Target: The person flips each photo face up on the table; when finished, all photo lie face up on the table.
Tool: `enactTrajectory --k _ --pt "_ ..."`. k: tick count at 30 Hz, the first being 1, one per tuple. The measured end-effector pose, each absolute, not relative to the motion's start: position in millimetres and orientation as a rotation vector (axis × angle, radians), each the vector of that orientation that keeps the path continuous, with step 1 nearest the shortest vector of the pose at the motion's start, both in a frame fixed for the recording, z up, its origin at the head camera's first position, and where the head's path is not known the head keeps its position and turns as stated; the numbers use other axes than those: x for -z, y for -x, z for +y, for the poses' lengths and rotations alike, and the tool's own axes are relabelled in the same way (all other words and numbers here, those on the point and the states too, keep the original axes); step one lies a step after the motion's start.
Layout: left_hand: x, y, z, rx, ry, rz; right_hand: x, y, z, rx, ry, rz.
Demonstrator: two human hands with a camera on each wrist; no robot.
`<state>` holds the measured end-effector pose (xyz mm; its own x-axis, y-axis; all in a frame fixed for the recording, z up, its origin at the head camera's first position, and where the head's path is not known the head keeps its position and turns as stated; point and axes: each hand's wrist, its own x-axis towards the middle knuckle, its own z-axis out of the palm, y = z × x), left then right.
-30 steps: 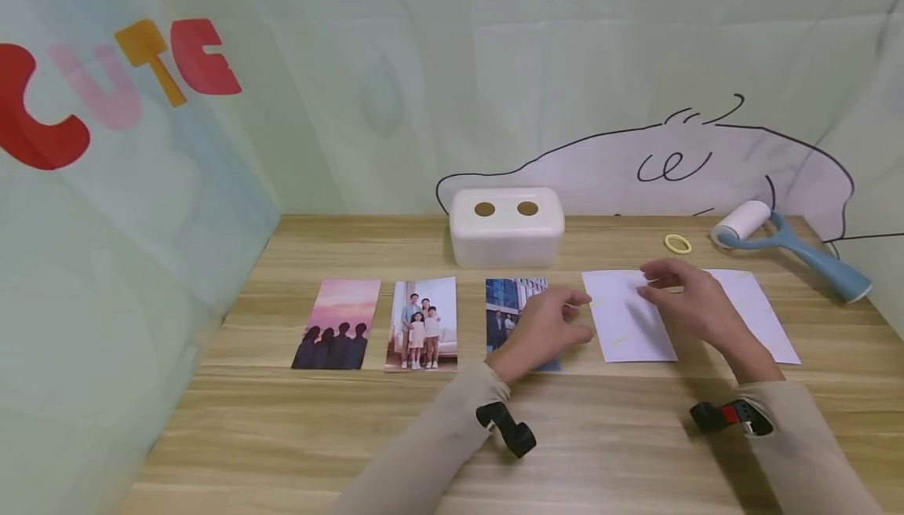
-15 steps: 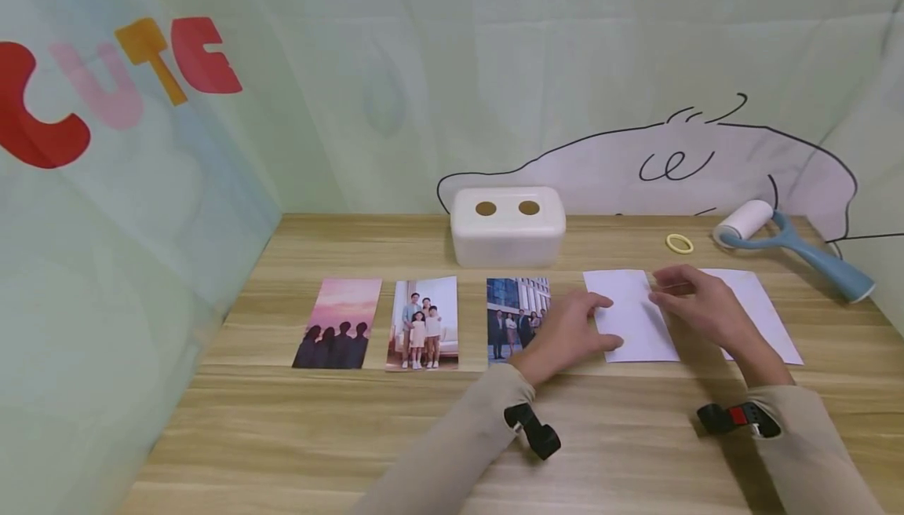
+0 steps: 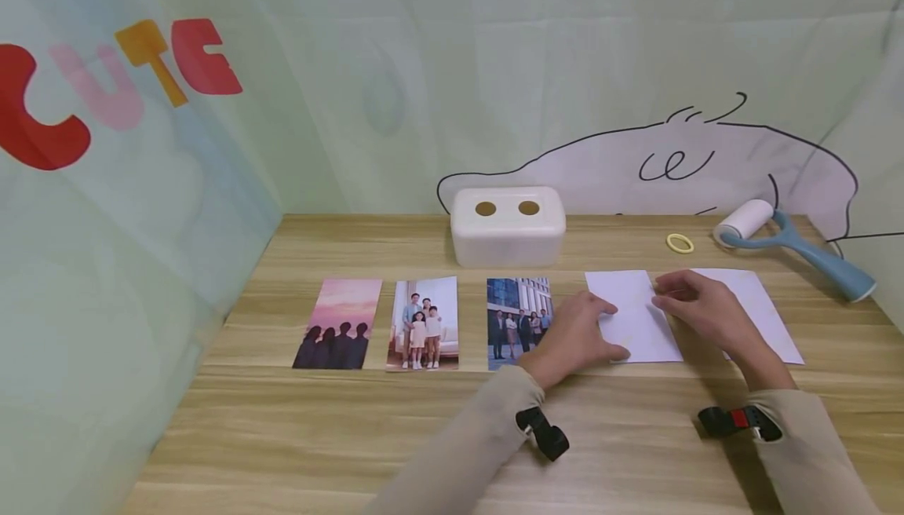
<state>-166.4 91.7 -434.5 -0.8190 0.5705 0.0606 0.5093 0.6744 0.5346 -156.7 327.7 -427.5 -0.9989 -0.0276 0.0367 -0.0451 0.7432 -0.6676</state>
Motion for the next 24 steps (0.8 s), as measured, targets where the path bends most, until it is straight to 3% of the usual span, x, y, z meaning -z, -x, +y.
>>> enactTrajectory --k 24 --pt "438.9 160.9 98.9 -0.657 -0.875 2.878 426.6 156.6 327.6 -1.108 -0.055 -2.937"
